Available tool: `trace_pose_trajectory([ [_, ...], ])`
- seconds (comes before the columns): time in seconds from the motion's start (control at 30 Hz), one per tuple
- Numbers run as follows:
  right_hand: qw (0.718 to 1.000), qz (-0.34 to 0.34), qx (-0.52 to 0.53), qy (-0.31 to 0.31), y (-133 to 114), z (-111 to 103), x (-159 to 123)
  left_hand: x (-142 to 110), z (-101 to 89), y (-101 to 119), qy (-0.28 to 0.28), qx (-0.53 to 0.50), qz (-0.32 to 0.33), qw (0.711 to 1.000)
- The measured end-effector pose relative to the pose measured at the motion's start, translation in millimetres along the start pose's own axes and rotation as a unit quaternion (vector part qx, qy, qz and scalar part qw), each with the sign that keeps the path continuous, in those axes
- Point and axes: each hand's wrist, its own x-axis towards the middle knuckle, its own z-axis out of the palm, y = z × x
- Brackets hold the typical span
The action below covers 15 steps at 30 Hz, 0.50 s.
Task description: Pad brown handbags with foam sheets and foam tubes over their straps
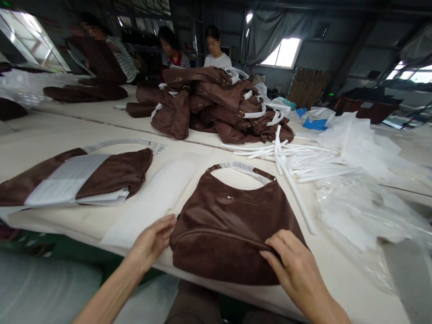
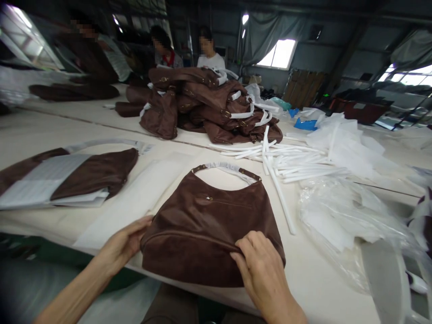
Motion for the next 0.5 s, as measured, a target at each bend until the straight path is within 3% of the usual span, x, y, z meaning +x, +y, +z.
trace_pose_trajectory([
  [0.07, 1.0, -0.023, -0.011, -0.017, -15, 6, -4, -9, -9.7, 16, 0.083, 0.039, 0.091, 0.992],
  [0.13, 0.998, -0.03, 0.016, -0.053, -25, 6, -2, -28, -7.5, 27, 0.105, 0.127, 0.232, 0.959],
  [0.2, 0.995, -0.011, 0.065, -0.074, -23, 0, 1, -55, 4.9, 26, 0.013, 0.245, 0.351, 0.904],
  [0.23, 0.994, 0.007, 0.084, -0.068, -17, -5, 1, -67, 12.7, 19, -0.055, 0.305, 0.401, 0.862],
  [0.3, 0.992, 0.065, 0.104, -0.028, 4, -12, -5, -87, 26.7, -2, -0.172, 0.419, 0.496, 0.741],
  [0.37, 0.981, 0.15, 0.125, 0.013, 30, -14, -16, -93, 35.4, -27, -0.229, 0.498, 0.547, 0.632],
  [0.4, 0.969, 0.2, 0.145, 0.028, 43, -12, -23, -91, 37.9, -38, -0.235, 0.522, 0.555, 0.604],
  [0.43, 0.951, 0.255, 0.17, 0.043, 54, -9, -28, -88, 39.5, -46, -0.232, 0.535, 0.555, 0.593],
  [0.5, 0.899, 0.367, 0.223, 0.082, 72, -1, -32, -78, 42.1, -55, -0.217, 0.538, 0.545, 0.605],
])
